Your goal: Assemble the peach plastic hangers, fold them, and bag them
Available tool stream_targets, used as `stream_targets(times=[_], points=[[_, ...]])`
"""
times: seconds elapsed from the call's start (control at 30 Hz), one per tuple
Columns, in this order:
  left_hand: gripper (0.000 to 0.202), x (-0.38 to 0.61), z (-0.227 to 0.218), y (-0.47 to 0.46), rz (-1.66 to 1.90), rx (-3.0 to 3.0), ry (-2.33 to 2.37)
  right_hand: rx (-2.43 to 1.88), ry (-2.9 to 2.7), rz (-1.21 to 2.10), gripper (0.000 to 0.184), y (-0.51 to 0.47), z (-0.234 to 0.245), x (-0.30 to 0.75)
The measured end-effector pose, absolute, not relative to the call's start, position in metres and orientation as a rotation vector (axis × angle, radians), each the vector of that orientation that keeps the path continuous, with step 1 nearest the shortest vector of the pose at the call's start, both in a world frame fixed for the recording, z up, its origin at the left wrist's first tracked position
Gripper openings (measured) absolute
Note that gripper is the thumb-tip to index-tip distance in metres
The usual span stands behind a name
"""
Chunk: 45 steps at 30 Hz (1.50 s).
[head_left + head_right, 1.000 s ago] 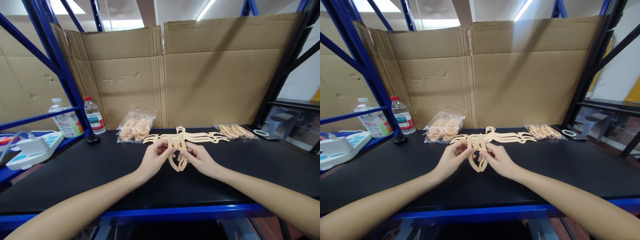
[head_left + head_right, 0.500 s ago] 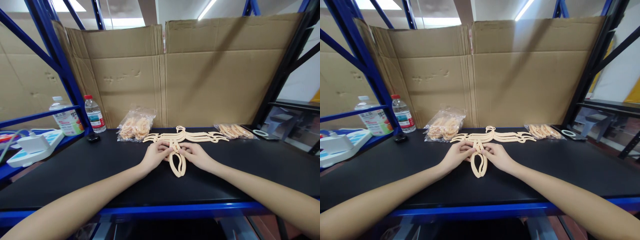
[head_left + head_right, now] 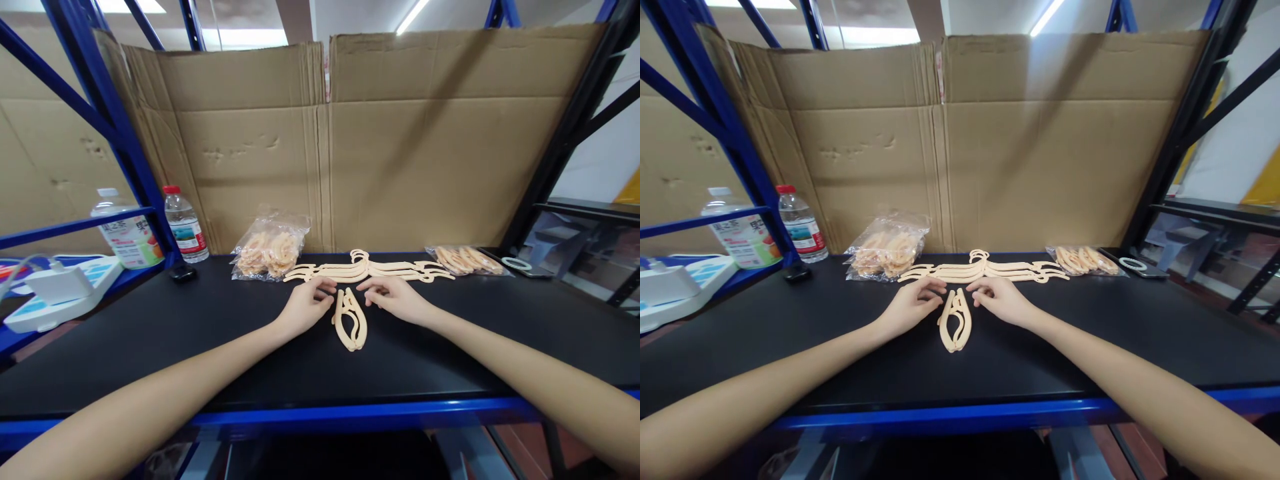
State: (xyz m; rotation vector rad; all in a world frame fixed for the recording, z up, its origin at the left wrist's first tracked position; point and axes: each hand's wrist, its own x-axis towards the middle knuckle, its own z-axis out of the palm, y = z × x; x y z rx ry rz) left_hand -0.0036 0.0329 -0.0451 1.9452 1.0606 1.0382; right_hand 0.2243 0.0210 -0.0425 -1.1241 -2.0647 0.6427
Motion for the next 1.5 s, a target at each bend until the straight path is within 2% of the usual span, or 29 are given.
stream_targets(times=[0.27,0.47,0.63,0.9,1.03,1.23,1.5], points=[[0.027,-0.014,-0.047,0.045,1.02,2.198,1.079,-1.418,-2.232,0.109,0.024,0.047,-0.017,0.297],[0.024,-0.011,-0.04,0.034,1.087,2.258,1.051,-1.486,-2.338,-0.006,0.022,0.054,-0.018,0.322],[0.021,-0.01,-0.021,0.02,1.288,2.341,0.936,-1.456,-2.318,-0.008,0.023,0.051,-0.02,0.308],[0.022,-0.008,-0.044,0.031,1.023,2.22,1.055,-1.496,-2.332,-0.007,0.014,0.057,-0.031,0.307],[0.023,-0.007,-0.048,0.033,1.005,2.188,1.061,-1.456,-2.328,-0.033,0.008,0.063,-0.039,0.305],[0.02,-0.007,-0.045,0.032,1.014,2.103,1.077,-1.342,-2.324,-0.022,0.011,0.068,-0.048,0.301],[0.018,-0.009,-0.052,0.039,1.048,1.968,1.097,-1.328,-2.209,0.177,0.016,0.05,-0.026,0.302]])
